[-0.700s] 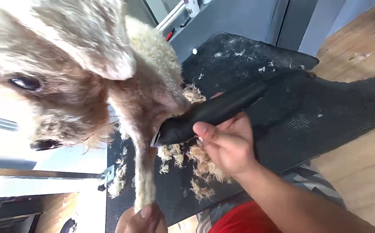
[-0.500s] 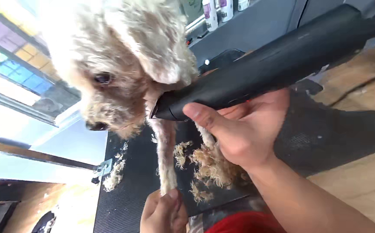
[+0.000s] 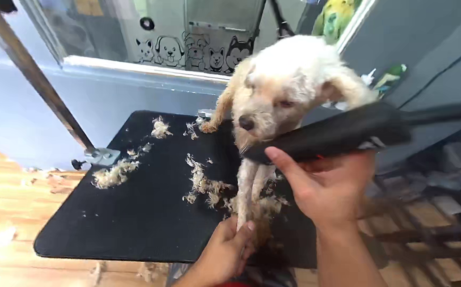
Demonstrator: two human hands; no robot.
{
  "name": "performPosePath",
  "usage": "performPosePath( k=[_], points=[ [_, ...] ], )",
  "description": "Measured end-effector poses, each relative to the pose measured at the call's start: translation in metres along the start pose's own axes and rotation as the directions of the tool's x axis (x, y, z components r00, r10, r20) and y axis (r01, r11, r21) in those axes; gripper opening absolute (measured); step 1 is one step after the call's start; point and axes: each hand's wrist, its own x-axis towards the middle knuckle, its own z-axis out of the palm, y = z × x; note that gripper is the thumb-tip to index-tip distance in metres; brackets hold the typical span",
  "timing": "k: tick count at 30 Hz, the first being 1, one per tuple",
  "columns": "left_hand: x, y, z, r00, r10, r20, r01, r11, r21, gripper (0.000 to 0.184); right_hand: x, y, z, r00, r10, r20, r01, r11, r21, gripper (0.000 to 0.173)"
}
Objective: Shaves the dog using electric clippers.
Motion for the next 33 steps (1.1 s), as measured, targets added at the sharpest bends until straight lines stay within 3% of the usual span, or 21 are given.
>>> performPosePath(
  k=[2, 6, 11, 13, 15, 18, 22, 25, 28, 30, 33],
  points=[
    [0.002, -0.004, 0.004, 0.999, 0.004, 0.041, -0.003, 1.0, -0.011, 0.028, 0.003, 0.0, 0.001, 1.0, 0.003, 0.029, -0.001, 0.996, -0.086, 0.075],
    [0.009, -0.006, 0.001, 0.998, -0.018, 0.064, 0.016, 0.999, 0.03, 0.028, 0.004, 0.002, 0.003, 0.944, 0.263, 0.199, -0.207, 0.942, -0.264, 0.075],
    [0.012, -0.01, -0.008, 0.993, 0.011, 0.113, -0.018, 0.998, 0.065, 0.028, 0.0, 0.004, -0.001, 0.814, 0.415, 0.405, -0.362, 0.909, -0.205, 0.079],
    [0.01, -0.009, -0.011, 0.99, 0.026, 0.141, -0.035, 0.998, 0.06, 0.026, 0.003, 0.001, -0.008, 0.769, 0.381, 0.513, -0.378, 0.919, -0.115, 0.074],
    [0.009, -0.008, -0.013, 0.984, 0.047, 0.172, -0.056, 0.997, 0.045, 0.026, 0.009, -0.001, -0.015, 0.809, 0.288, 0.513, -0.333, 0.943, -0.003, 0.067],
    [0.009, -0.01, -0.016, 0.978, 0.051, 0.205, -0.057, 0.998, 0.022, 0.027, 0.014, 0.003, -0.009, 0.935, 0.18, 0.305, -0.198, 0.98, 0.028, 0.07],
    [0.012, -0.019, -0.016, 0.973, 0.058, 0.224, -0.058, 0.998, -0.009, 0.032, 0.007, 0.001, -0.002, 0.937, 0.235, 0.26, -0.225, 0.972, -0.068, 0.071],
    [0.018, -0.034, -0.006, 0.964, 0.125, 0.233, -0.114, 0.992, -0.058, 0.037, 0.004, -0.009, 0.007, 0.942, 0.058, 0.331, -0.11, 0.984, 0.139, 0.065],
    [0.018, -0.035, 0.013, 0.956, 0.199, 0.216, -0.189, 0.98, -0.066, 0.037, -0.008, -0.021, 0.052, 0.856, -0.125, 0.502, -0.027, 0.958, 0.285, 0.058],
    [0.011, -0.017, 0.017, 0.96, 0.158, 0.231, -0.174, 0.983, 0.05, 0.036, -0.024, -0.008, 0.087, 0.761, -0.29, 0.58, 0.132, 0.945, 0.299, 0.057],
    [0.026, -0.029, 0.03, 0.954, 0.14, 0.266, -0.184, 0.972, 0.149, 0.047, -0.017, 0.019, 0.12, 0.495, -0.356, 0.793, 0.422, 0.896, 0.139, 0.047]
  ],
)
